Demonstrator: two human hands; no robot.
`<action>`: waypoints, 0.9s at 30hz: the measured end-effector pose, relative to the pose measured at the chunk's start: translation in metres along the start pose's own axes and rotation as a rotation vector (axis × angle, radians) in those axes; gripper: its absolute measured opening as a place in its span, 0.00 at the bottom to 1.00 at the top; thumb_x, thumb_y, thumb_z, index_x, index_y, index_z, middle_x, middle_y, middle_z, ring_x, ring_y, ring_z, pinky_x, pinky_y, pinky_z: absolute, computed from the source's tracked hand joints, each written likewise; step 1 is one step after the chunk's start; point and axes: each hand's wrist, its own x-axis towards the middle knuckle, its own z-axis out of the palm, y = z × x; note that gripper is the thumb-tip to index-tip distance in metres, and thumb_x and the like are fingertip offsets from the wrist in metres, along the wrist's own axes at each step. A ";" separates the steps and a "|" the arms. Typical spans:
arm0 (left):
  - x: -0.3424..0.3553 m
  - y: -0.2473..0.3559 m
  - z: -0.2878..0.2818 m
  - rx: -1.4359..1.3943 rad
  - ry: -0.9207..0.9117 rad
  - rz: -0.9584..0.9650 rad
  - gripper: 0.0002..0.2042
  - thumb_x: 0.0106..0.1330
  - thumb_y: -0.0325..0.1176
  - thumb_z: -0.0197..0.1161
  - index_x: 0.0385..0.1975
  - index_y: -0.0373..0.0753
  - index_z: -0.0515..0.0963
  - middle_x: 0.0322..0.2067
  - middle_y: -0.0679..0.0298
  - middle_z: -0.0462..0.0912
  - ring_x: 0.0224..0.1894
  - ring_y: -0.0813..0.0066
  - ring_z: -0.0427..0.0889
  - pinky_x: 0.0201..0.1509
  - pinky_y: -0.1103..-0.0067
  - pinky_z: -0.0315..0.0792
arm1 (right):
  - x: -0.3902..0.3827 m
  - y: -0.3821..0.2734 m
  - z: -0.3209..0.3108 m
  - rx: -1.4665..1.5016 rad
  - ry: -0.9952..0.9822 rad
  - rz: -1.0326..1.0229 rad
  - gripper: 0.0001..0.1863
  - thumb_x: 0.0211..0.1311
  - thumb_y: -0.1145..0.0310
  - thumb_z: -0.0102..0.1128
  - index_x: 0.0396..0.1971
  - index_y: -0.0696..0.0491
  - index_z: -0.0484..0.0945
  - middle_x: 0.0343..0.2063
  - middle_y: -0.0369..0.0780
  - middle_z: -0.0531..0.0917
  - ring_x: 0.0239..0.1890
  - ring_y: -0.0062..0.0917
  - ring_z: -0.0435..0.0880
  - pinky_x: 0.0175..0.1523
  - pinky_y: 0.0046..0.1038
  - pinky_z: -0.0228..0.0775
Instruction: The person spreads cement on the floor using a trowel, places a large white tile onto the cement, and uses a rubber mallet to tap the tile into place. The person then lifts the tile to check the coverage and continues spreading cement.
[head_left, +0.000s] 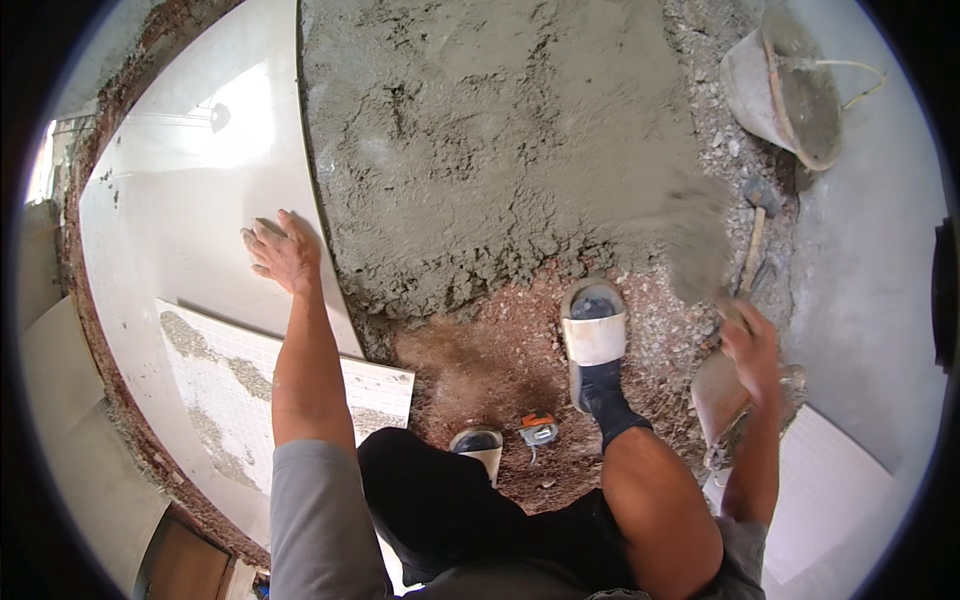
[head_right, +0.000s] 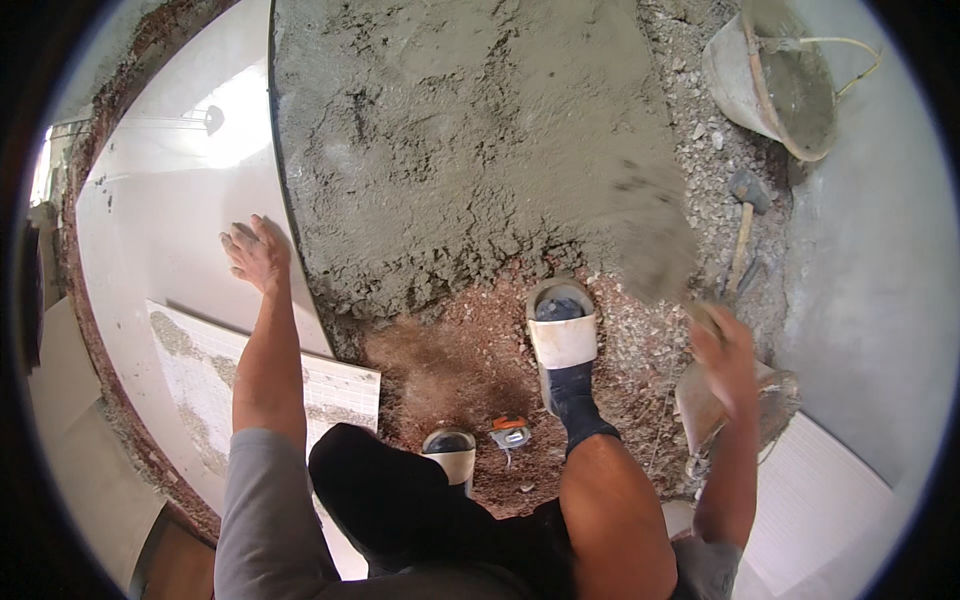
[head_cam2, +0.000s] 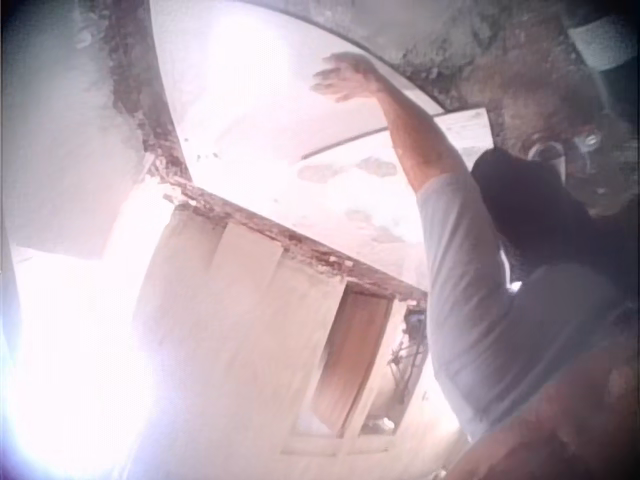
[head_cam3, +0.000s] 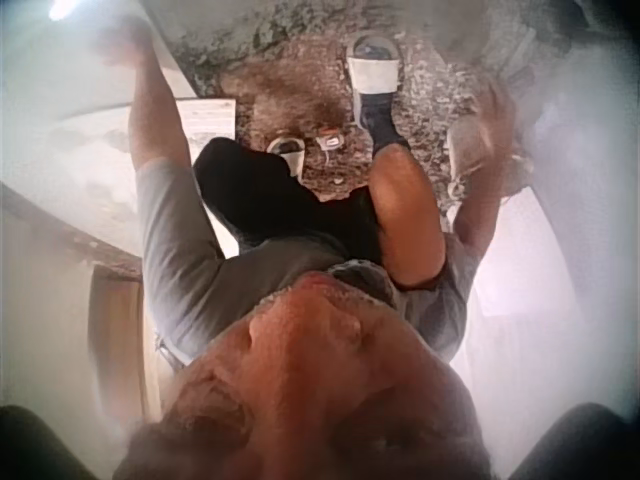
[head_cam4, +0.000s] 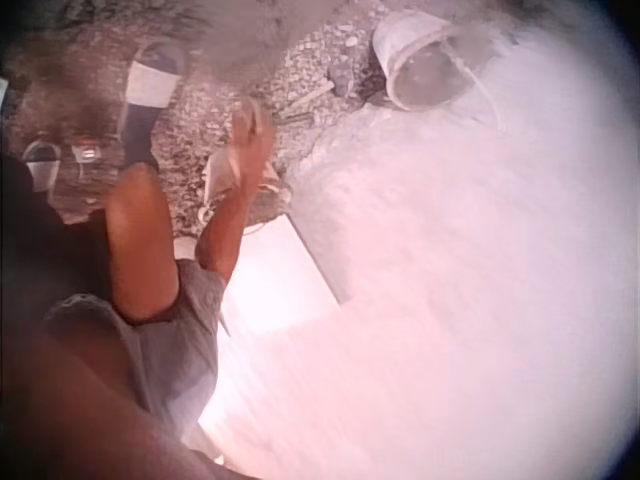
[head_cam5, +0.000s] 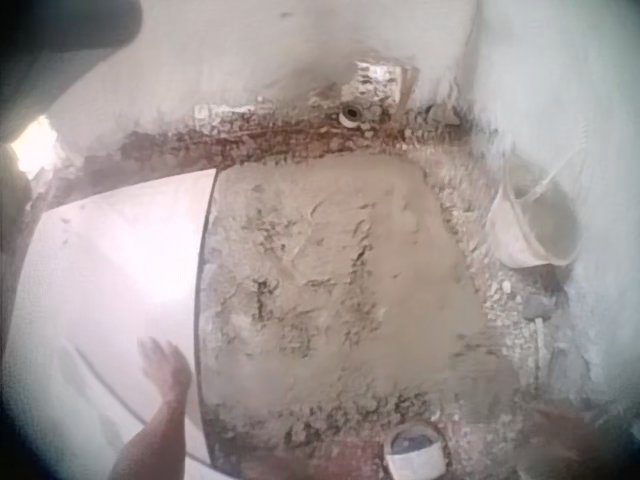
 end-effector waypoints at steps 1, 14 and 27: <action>0.000 0.000 0.001 0.004 -0.006 -0.006 0.33 0.69 0.60 0.37 0.66 0.42 0.55 0.69 0.56 0.49 0.72 0.64 0.45 0.72 0.56 0.39 | 0.018 -0.015 0.020 -0.214 0.045 -0.217 0.20 0.57 0.62 0.62 0.47 0.58 0.75 0.28 0.38 0.79 0.28 0.24 0.79 0.33 0.26 0.70; 0.001 -0.004 0.006 -0.005 0.025 0.011 0.33 0.68 0.57 0.40 0.66 0.41 0.56 0.69 0.55 0.49 0.72 0.62 0.43 0.73 0.56 0.36 | 0.114 -0.103 0.079 -0.931 -0.016 -0.749 0.18 0.61 0.52 0.55 0.38 0.53 0.76 0.33 0.46 0.81 0.31 0.42 0.81 0.33 0.38 0.73; 0.000 -0.004 0.005 0.020 0.028 -0.014 0.32 0.68 0.57 0.40 0.66 0.42 0.57 0.69 0.56 0.49 0.72 0.64 0.44 0.73 0.58 0.36 | 0.201 -0.160 0.091 -0.803 -0.295 -0.340 0.29 0.65 0.41 0.42 0.37 0.56 0.76 0.31 0.51 0.81 0.37 0.44 0.81 0.42 0.42 0.71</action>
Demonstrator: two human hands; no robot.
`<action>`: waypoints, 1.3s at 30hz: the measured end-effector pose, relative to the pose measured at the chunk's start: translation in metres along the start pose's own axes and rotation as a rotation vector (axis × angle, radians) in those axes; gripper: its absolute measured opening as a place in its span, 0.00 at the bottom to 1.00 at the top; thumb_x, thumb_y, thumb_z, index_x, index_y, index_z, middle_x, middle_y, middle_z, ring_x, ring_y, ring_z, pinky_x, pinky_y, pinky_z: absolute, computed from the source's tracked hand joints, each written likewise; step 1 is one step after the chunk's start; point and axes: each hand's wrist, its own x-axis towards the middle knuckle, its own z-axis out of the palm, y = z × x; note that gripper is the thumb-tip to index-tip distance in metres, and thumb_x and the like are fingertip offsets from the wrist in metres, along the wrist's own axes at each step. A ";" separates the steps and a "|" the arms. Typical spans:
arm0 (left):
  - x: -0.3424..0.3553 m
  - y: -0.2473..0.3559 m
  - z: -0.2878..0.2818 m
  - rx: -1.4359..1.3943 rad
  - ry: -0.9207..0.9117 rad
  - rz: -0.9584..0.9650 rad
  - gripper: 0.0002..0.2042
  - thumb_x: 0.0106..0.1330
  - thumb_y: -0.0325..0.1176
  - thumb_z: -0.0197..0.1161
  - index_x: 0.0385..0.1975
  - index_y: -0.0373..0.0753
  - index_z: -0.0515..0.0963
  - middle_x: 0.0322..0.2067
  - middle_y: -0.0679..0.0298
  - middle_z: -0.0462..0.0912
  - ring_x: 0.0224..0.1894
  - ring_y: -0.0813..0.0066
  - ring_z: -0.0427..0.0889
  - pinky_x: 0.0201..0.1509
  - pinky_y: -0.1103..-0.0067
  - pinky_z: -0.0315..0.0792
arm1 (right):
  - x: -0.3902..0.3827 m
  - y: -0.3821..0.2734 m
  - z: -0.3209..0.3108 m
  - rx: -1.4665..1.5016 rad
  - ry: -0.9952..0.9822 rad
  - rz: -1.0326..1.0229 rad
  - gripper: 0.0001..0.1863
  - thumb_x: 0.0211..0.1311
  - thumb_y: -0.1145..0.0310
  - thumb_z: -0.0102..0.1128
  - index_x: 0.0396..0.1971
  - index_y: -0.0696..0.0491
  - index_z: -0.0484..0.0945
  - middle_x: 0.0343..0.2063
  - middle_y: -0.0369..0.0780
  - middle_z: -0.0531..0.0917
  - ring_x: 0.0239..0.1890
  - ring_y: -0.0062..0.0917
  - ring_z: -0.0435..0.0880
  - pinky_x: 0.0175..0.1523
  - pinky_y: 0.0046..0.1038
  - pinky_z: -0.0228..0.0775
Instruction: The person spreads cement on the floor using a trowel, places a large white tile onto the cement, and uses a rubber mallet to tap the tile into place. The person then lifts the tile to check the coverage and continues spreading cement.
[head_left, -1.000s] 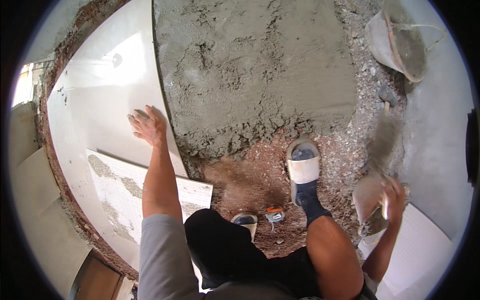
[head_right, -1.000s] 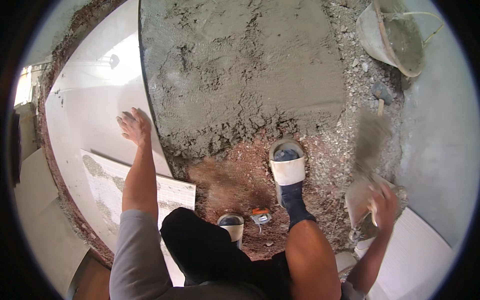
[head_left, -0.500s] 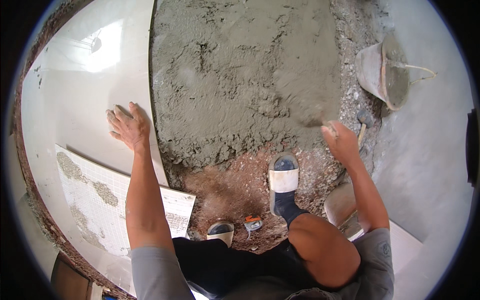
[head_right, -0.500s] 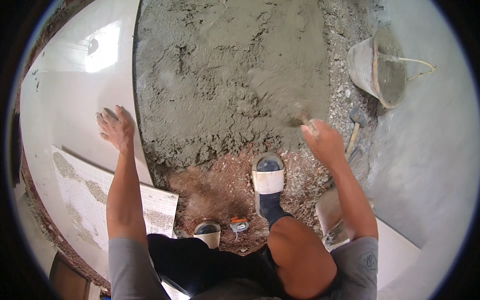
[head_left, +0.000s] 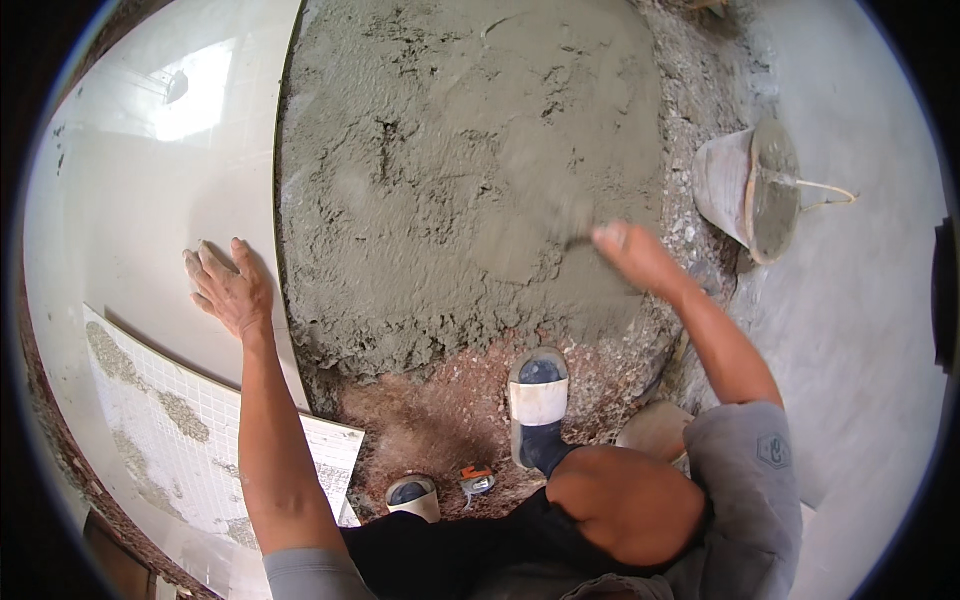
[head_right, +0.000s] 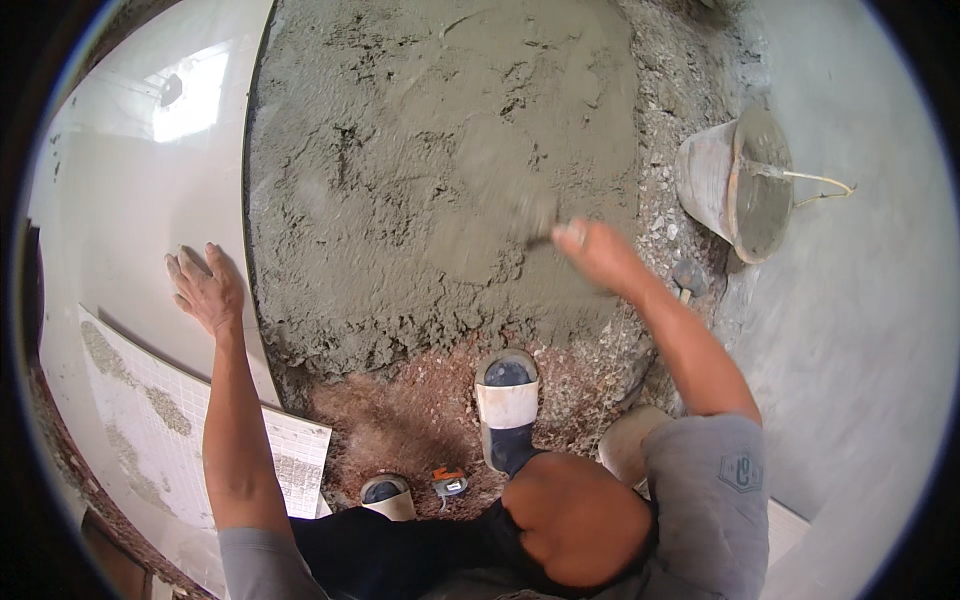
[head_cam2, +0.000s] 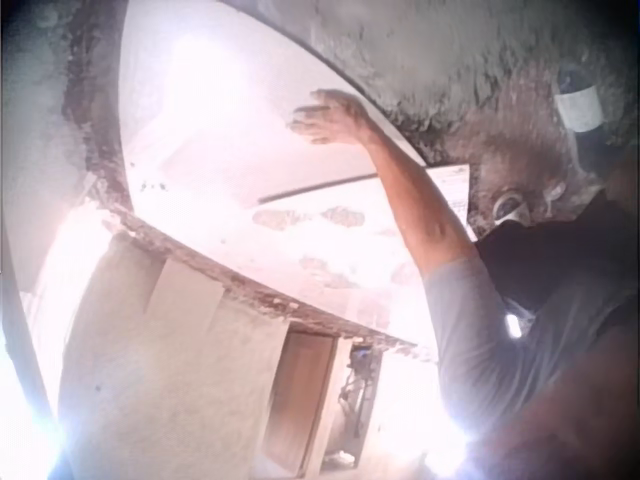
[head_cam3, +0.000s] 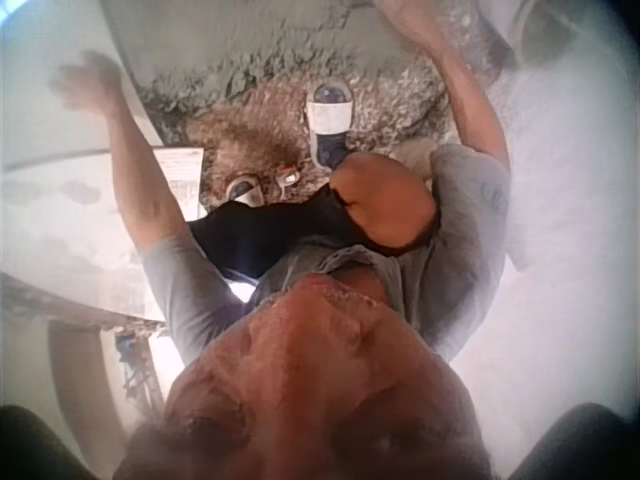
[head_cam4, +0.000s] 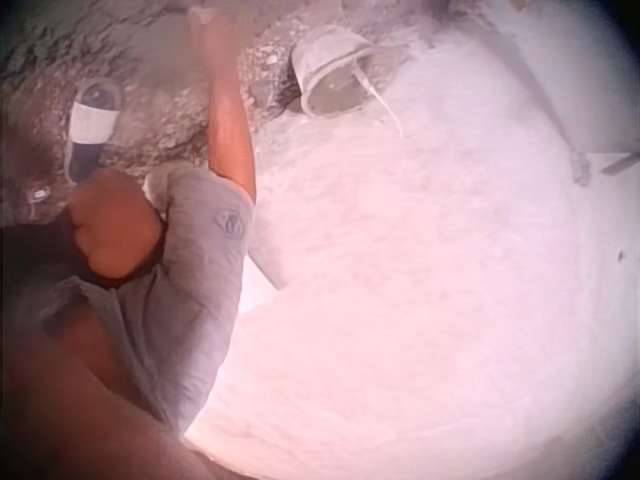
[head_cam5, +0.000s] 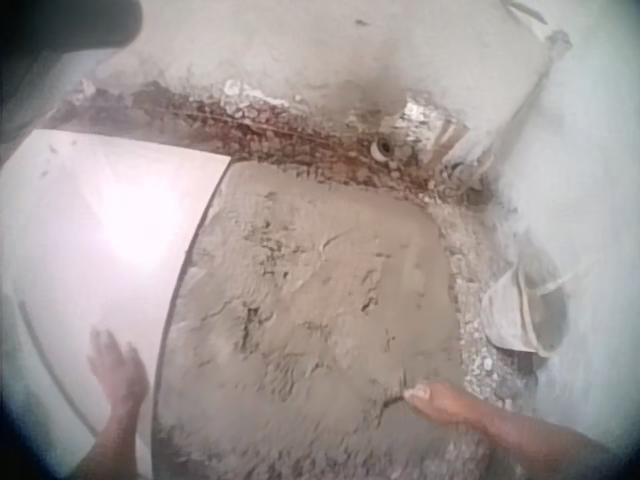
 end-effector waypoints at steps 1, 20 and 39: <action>0.000 -0.001 0.001 0.007 -0.002 -0.002 0.32 0.68 0.57 0.39 0.66 0.42 0.57 0.69 0.56 0.49 0.72 0.64 0.44 0.73 0.58 0.36 | -0.010 0.000 0.008 -0.009 -0.145 0.029 0.29 0.65 0.41 0.42 0.37 0.55 0.76 0.31 0.50 0.81 0.37 0.43 0.81 0.42 0.42 0.71; 0.002 -0.007 0.006 -0.001 0.018 0.050 0.33 0.68 0.59 0.38 0.67 0.43 0.56 0.69 0.55 0.49 0.72 0.63 0.45 0.72 0.57 0.37 | -0.065 -0.019 0.060 0.517 -0.229 0.241 0.23 0.64 0.49 0.53 0.39 0.56 0.78 0.27 0.43 0.80 0.25 0.30 0.76 0.31 0.35 0.70; 0.001 -0.007 0.005 -0.061 0.039 0.078 0.33 0.68 0.60 0.40 0.66 0.43 0.58 0.69 0.54 0.51 0.72 0.60 0.45 0.71 0.53 0.39 | -0.057 -0.063 0.061 0.405 -0.288 0.233 0.25 0.69 0.50 0.44 0.36 0.60 0.75 0.18 0.35 0.71 0.18 0.18 0.68 0.23 0.25 0.65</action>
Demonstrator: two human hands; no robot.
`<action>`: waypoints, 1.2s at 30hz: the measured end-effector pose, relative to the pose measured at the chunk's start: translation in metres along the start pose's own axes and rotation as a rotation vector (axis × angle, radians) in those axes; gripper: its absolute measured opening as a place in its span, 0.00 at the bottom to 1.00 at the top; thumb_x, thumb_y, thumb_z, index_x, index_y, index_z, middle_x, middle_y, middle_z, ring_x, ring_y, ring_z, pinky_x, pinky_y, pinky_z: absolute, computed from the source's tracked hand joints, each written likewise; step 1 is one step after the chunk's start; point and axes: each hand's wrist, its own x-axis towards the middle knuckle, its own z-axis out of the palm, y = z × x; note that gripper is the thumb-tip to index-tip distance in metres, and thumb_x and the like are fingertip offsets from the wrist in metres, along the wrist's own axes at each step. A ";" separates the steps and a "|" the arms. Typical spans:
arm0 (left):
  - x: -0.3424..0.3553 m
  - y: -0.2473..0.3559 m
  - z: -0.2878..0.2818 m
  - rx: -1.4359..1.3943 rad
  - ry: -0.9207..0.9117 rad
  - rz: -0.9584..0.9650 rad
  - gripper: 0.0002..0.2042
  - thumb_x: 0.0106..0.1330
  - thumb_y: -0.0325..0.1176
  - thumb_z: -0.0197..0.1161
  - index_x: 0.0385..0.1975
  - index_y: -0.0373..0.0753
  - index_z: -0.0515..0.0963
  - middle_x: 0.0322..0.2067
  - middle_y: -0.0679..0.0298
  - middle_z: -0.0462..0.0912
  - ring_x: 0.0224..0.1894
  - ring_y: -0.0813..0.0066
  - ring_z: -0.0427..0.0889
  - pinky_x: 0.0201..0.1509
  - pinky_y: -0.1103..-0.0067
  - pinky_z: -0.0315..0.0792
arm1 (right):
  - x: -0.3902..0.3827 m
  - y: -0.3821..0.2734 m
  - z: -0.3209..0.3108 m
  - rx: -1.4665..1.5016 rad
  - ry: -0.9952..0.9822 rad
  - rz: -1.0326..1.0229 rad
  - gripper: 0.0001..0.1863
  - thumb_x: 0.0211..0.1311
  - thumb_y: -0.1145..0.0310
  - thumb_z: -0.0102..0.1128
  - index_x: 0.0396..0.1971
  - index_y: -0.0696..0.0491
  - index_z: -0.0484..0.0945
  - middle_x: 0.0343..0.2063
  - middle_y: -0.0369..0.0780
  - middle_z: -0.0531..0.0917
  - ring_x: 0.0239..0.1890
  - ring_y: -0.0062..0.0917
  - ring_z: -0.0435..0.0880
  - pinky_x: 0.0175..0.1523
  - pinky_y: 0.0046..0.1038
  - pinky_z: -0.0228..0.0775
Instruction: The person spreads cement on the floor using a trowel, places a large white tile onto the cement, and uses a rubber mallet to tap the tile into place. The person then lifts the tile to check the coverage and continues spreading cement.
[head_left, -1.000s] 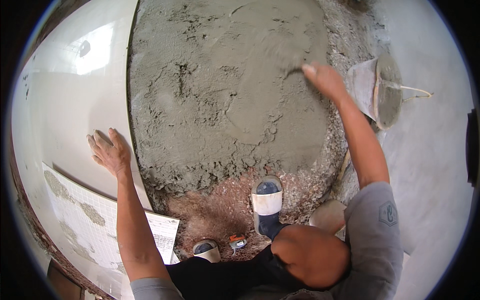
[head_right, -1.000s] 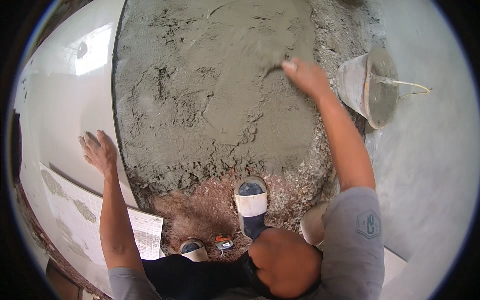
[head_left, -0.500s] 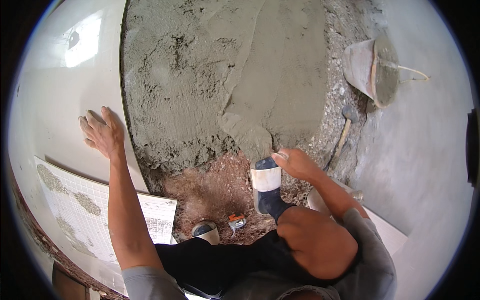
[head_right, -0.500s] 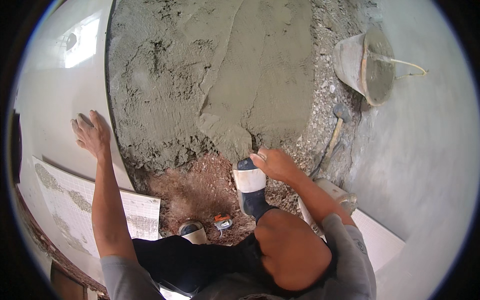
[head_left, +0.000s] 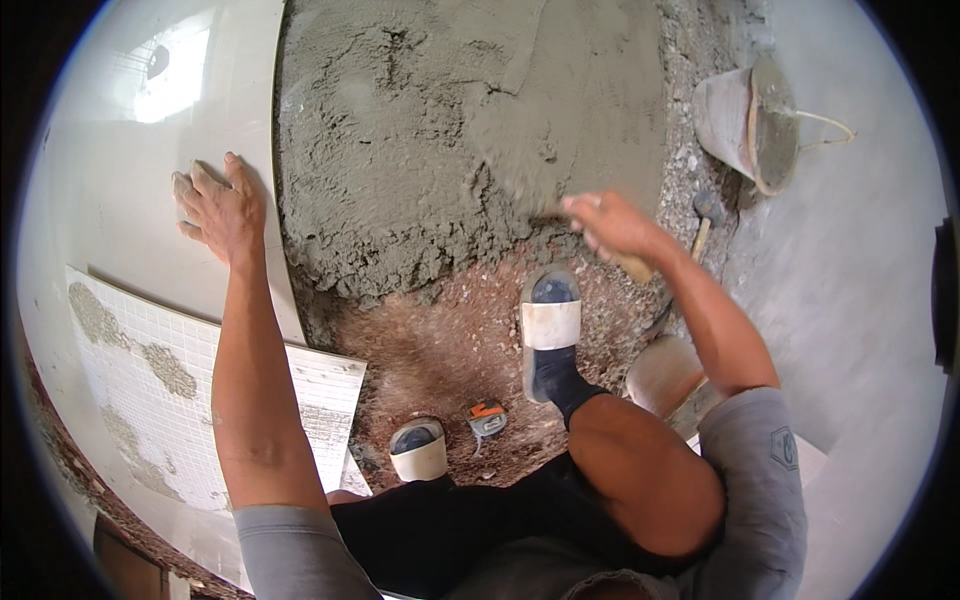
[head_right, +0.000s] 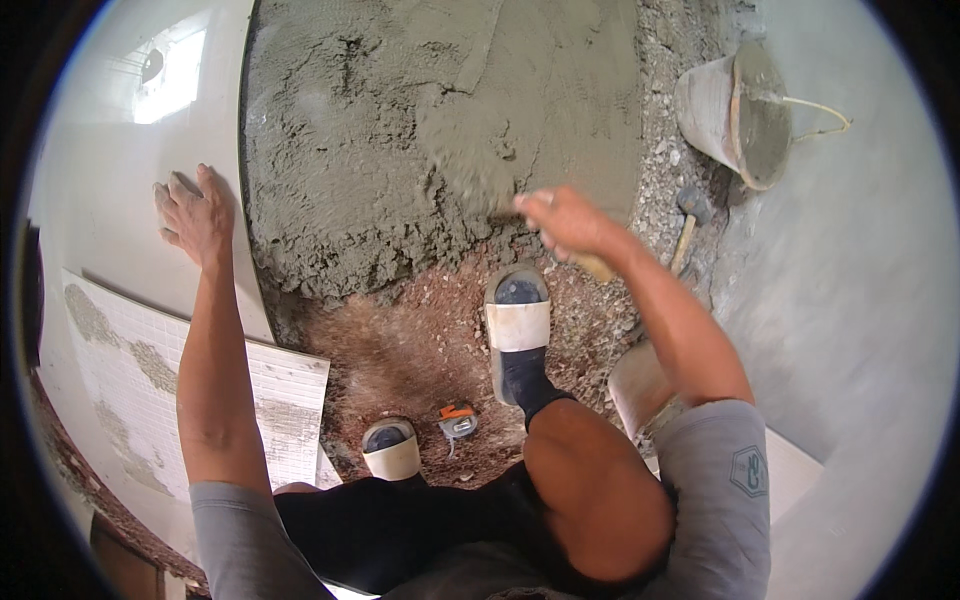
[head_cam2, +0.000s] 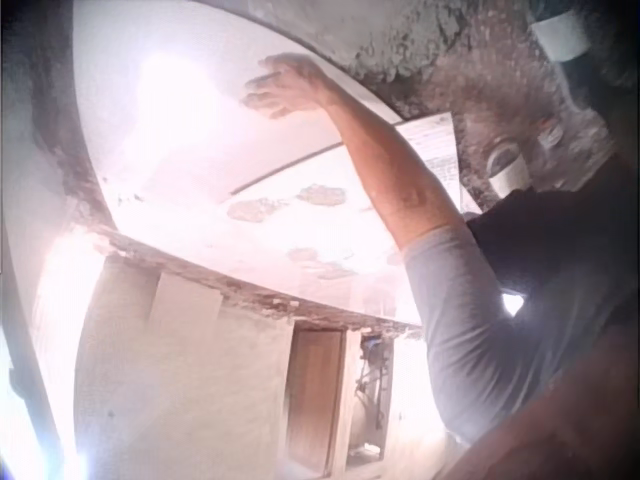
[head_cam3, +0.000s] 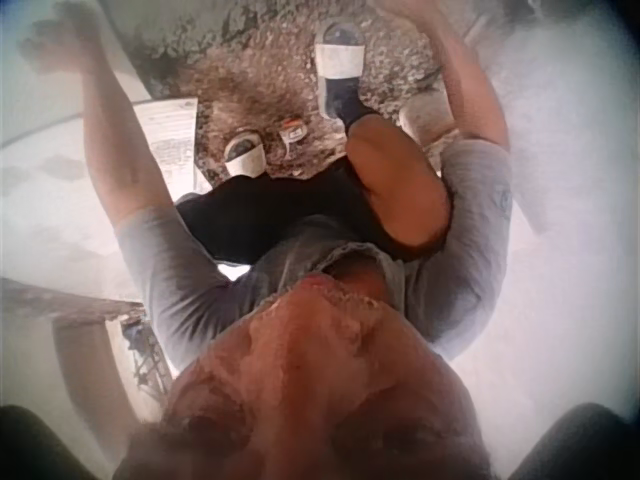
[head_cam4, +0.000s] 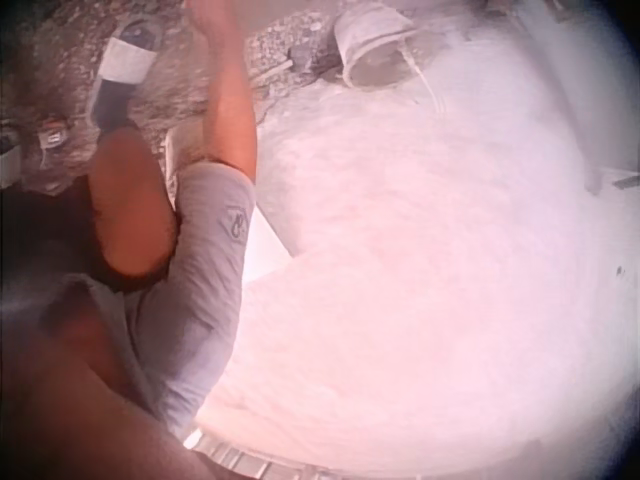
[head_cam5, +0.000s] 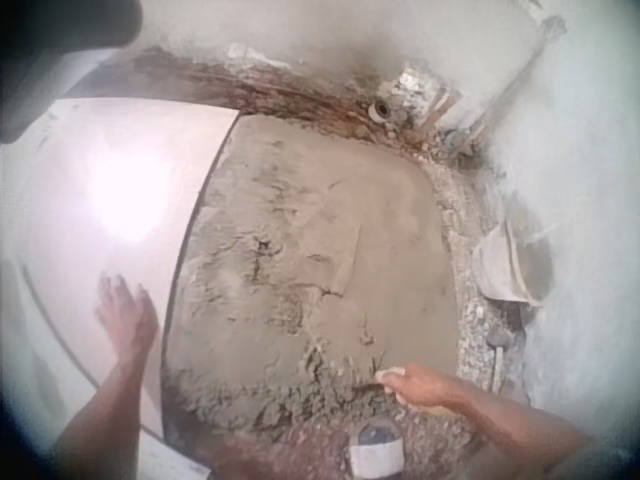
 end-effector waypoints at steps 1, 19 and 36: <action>0.001 0.000 0.000 0.006 0.009 0.003 0.33 0.68 0.60 0.41 0.65 0.43 0.58 0.69 0.54 0.51 0.72 0.60 0.46 0.71 0.53 0.39 | -0.005 0.002 0.012 -0.027 -0.011 -0.002 0.24 0.69 0.51 0.43 0.35 0.60 0.75 0.18 0.35 0.72 0.19 0.18 0.70 0.23 0.26 0.66; 0.002 0.002 -0.002 0.048 -0.038 -0.002 0.34 0.67 0.60 0.39 0.66 0.43 0.57 0.69 0.55 0.49 0.72 0.61 0.44 0.72 0.54 0.39 | -0.072 0.026 0.106 -0.131 0.317 -0.235 0.20 0.66 0.54 0.48 0.42 0.58 0.68 0.27 0.54 0.80 0.33 0.49 0.81 0.39 0.45 0.71; 0.004 -0.003 0.007 0.065 -0.038 0.015 0.35 0.67 0.61 0.37 0.66 0.43 0.55 0.69 0.55 0.49 0.72 0.60 0.44 0.71 0.53 0.39 | -0.057 0.082 0.117 0.054 0.557 0.006 0.23 0.67 0.50 0.45 0.41 0.58 0.68 0.28 0.52 0.81 0.32 0.49 0.81 0.37 0.45 0.69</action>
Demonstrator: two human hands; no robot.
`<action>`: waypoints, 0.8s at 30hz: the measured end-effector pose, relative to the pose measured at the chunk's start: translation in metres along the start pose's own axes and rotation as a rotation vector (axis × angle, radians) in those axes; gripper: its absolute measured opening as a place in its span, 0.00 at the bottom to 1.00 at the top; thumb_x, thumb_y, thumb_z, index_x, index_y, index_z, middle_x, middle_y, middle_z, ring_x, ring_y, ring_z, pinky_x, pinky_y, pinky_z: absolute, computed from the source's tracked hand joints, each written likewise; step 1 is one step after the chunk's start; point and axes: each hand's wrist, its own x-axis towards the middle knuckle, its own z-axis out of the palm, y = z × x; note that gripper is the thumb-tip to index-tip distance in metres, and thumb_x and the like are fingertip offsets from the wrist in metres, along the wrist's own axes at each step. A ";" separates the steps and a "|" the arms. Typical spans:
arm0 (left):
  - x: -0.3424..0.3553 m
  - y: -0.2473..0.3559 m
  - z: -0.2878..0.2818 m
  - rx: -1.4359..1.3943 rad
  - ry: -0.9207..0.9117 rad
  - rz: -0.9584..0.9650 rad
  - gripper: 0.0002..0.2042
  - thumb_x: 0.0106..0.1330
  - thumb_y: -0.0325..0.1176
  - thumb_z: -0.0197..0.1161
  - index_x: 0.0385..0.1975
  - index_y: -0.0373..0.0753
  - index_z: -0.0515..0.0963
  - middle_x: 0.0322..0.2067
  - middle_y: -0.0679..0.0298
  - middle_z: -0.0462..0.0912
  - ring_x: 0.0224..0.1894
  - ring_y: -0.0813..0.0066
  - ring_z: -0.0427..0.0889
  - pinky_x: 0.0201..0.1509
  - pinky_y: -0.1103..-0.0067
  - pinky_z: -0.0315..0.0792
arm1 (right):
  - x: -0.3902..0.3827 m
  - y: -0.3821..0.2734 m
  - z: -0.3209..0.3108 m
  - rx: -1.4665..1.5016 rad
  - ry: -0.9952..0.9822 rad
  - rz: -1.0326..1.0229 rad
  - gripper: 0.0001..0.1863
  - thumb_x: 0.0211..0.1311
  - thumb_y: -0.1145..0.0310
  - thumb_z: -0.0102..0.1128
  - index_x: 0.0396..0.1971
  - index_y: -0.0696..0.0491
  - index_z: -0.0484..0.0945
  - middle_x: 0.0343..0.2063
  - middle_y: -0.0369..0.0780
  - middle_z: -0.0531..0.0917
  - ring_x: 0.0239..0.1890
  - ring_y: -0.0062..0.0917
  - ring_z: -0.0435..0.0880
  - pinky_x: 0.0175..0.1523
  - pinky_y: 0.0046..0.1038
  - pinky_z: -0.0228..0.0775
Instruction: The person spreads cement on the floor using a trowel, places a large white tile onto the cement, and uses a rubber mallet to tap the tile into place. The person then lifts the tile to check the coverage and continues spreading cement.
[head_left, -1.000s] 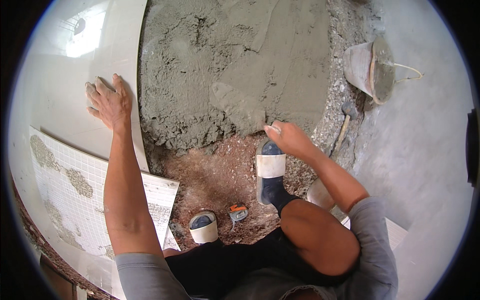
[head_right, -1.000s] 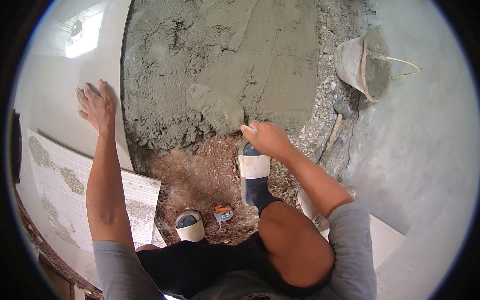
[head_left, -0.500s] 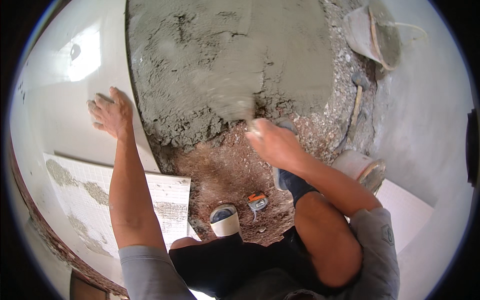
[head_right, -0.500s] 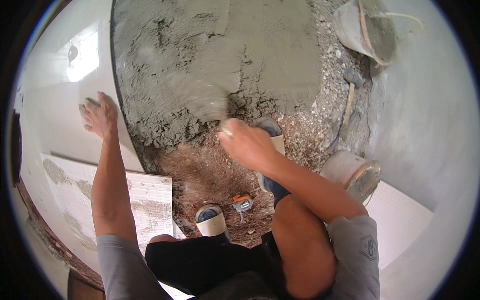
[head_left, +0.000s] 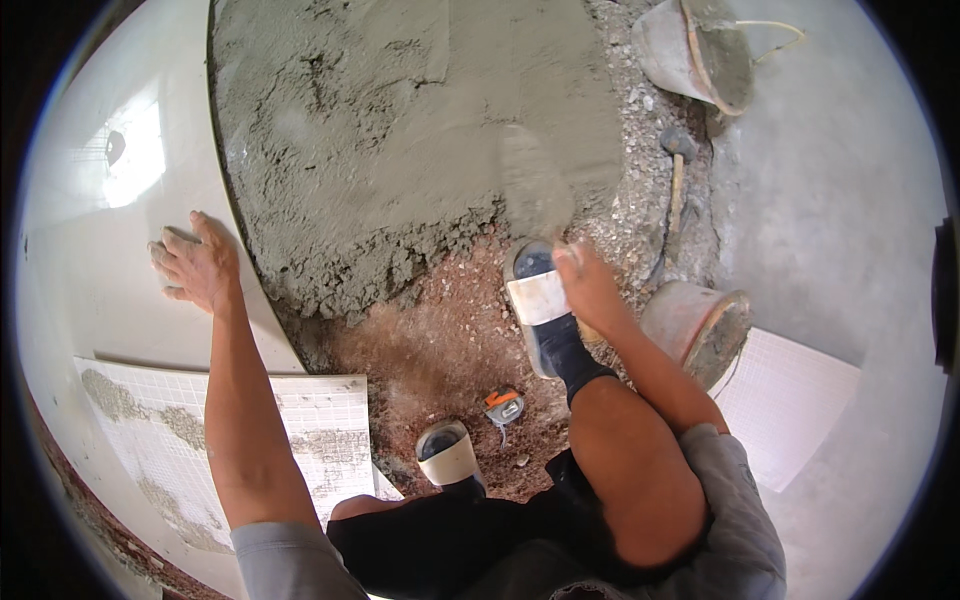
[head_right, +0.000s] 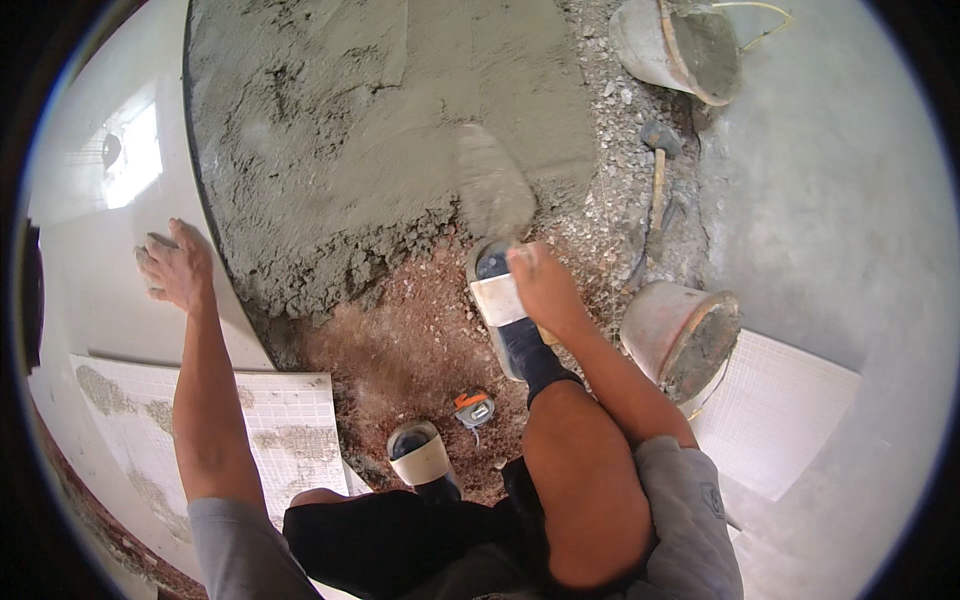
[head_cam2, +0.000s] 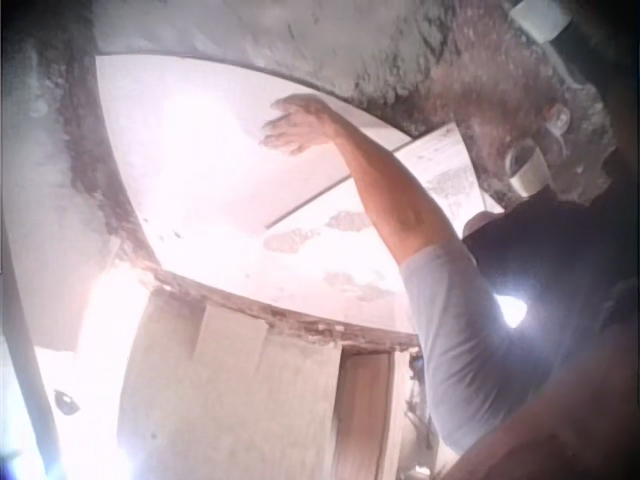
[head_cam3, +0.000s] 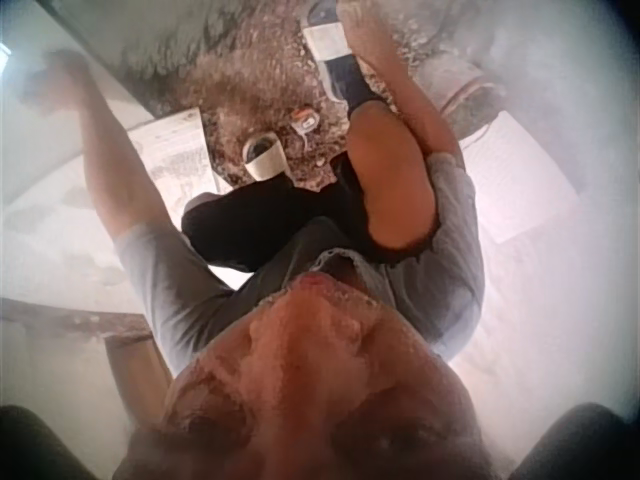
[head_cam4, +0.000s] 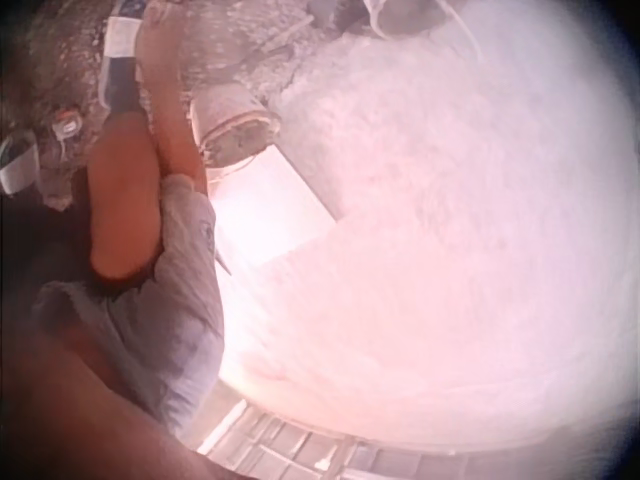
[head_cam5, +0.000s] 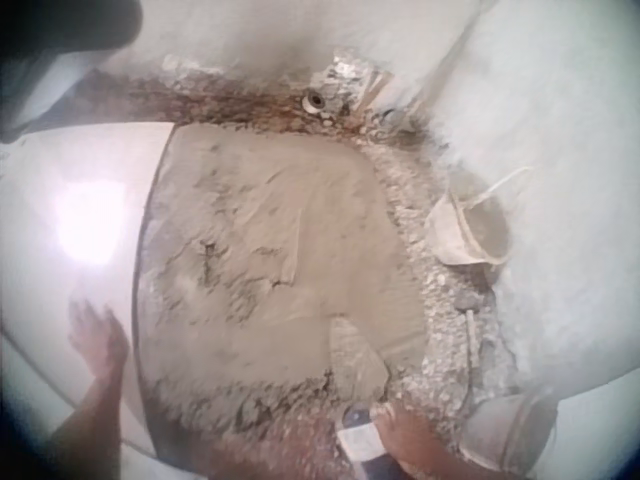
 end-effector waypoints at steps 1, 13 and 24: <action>-0.001 0.000 0.000 0.016 0.016 0.011 0.35 0.67 0.61 0.37 0.67 0.43 0.55 0.69 0.55 0.48 0.72 0.60 0.44 0.71 0.53 0.39 | 0.000 -0.008 0.000 -0.080 -0.058 0.055 0.23 0.67 0.49 0.45 0.41 0.58 0.69 0.28 0.52 0.81 0.32 0.49 0.81 0.36 0.45 0.70; -0.001 0.000 -0.003 0.018 -0.050 -0.007 0.35 0.68 0.62 0.35 0.67 0.43 0.54 0.70 0.54 0.46 0.72 0.58 0.42 0.71 0.52 0.39 | 0.086 0.015 -0.056 -0.013 0.015 0.137 0.25 0.68 0.49 0.44 0.48 0.57 0.72 0.29 0.48 0.81 0.31 0.32 0.82 0.28 0.37 0.73; -0.001 0.000 -0.004 0.037 -0.045 -0.007 0.36 0.67 0.63 0.34 0.68 0.43 0.52 0.70 0.55 0.46 0.72 0.59 0.43 0.71 0.54 0.38 | 0.078 0.005 -0.038 -0.315 -0.013 -0.284 0.28 0.66 0.44 0.43 0.40 0.57 0.73 0.28 0.52 0.81 0.33 0.51 0.81 0.39 0.46 0.73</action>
